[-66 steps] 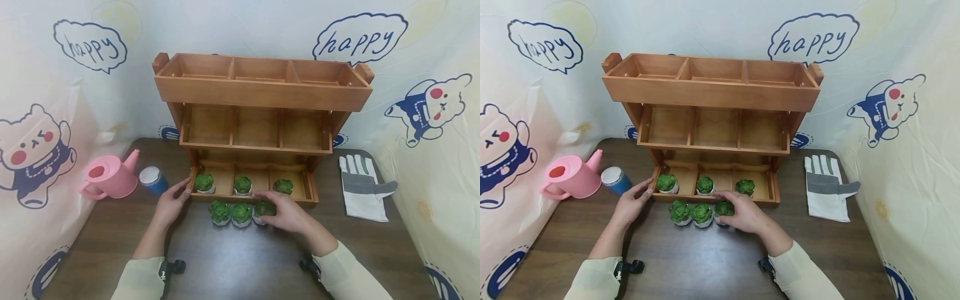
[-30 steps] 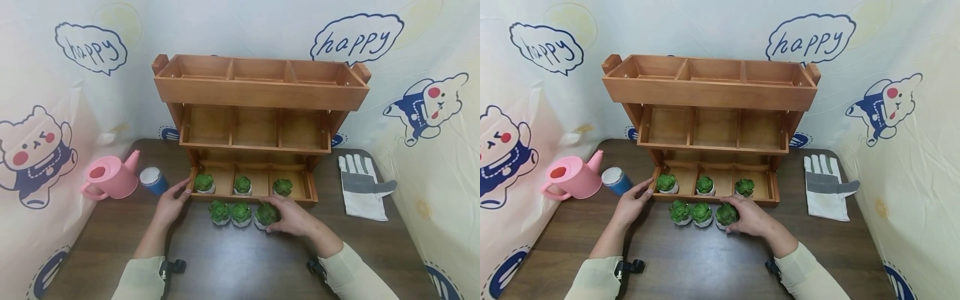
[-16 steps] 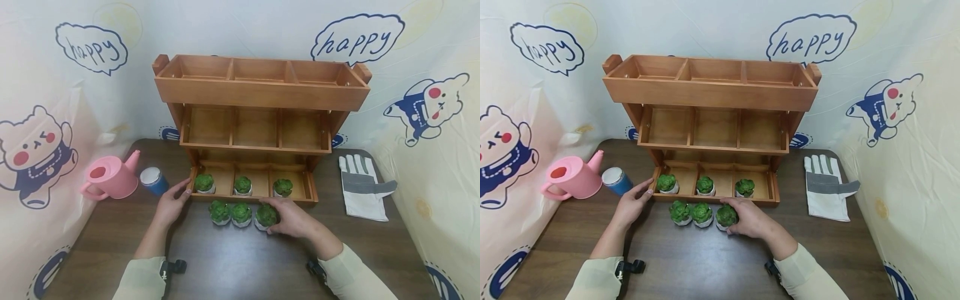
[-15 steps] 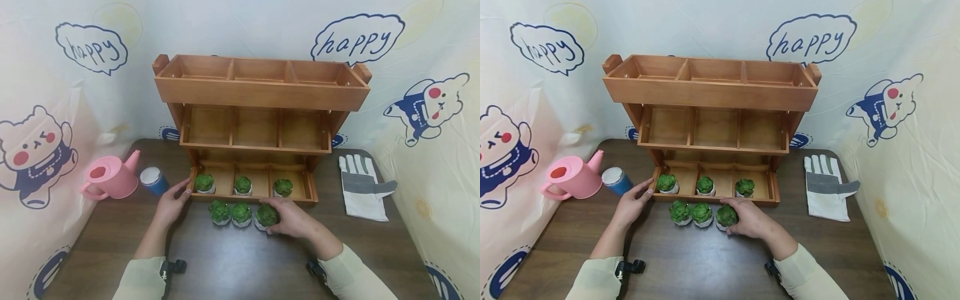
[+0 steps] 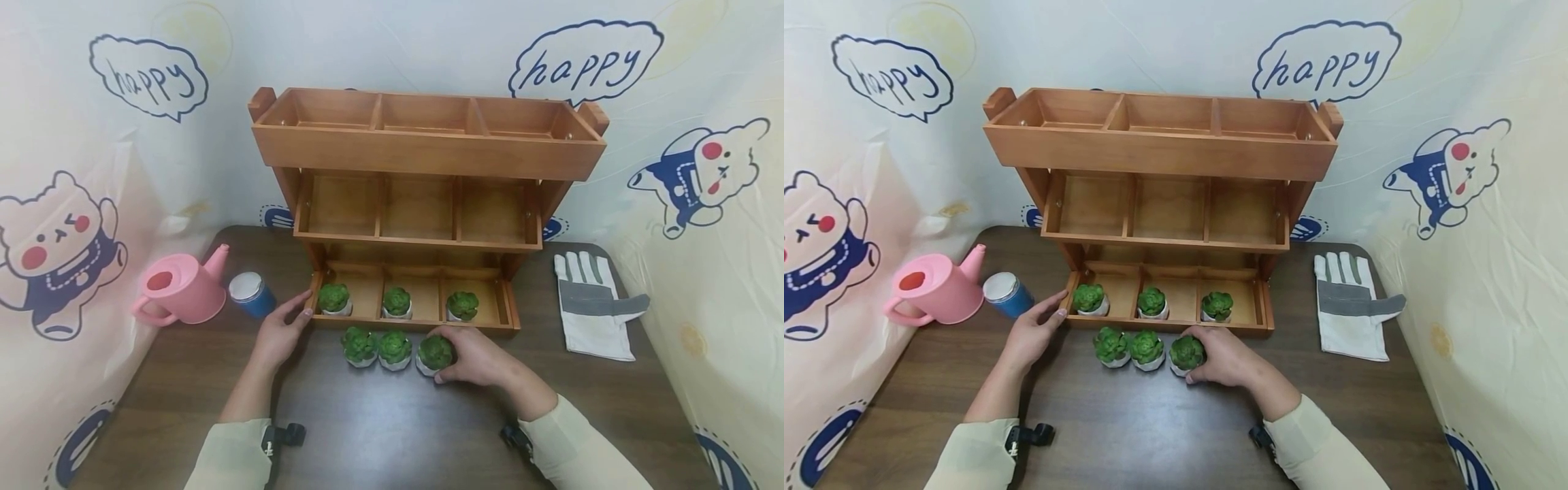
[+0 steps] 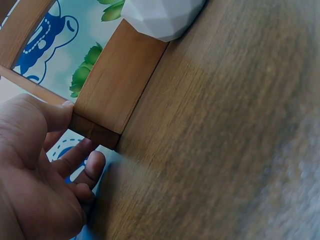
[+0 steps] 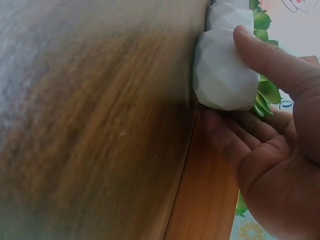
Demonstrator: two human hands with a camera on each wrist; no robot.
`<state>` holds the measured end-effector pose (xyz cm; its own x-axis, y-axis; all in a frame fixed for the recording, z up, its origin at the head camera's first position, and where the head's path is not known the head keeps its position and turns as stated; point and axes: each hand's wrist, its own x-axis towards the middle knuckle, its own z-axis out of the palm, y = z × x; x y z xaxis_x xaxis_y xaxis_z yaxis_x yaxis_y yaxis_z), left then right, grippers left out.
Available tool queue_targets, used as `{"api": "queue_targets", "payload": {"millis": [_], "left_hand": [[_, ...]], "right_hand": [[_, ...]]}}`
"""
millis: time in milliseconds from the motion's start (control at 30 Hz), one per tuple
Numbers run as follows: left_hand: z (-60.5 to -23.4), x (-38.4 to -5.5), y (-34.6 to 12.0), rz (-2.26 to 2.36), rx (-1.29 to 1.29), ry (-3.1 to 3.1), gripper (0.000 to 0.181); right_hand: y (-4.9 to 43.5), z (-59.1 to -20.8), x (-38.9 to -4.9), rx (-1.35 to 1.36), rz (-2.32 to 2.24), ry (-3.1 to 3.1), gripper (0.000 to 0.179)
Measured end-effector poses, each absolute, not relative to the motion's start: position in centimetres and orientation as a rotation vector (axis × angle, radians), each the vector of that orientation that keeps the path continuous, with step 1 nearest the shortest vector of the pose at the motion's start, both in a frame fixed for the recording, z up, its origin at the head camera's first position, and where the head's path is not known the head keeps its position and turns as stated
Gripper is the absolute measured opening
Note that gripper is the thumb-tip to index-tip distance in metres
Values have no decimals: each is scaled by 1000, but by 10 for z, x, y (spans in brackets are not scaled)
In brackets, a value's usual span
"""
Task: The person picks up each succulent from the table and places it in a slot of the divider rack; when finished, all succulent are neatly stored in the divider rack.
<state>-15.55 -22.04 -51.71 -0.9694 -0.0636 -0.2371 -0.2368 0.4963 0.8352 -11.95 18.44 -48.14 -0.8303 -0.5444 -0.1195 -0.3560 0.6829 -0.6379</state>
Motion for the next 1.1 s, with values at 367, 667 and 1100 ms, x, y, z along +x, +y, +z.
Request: {"api": "queue_targets", "payload": {"millis": [367, 667, 1100], "left_hand": [[-514, -155, -220, 1474, -248, 2570, 53], [-517, -156, -221, 1475, -229, 2581, 53], [-517, -155, -221, 1466, -247, 2576, 55]], "right_hand": [[189, -480, -120, -720, -901, 2640, 67], [197, -463, -117, -659, -988, 2647, 72], [207, -439, -117, -641, -1081, 2711, 71]]}}
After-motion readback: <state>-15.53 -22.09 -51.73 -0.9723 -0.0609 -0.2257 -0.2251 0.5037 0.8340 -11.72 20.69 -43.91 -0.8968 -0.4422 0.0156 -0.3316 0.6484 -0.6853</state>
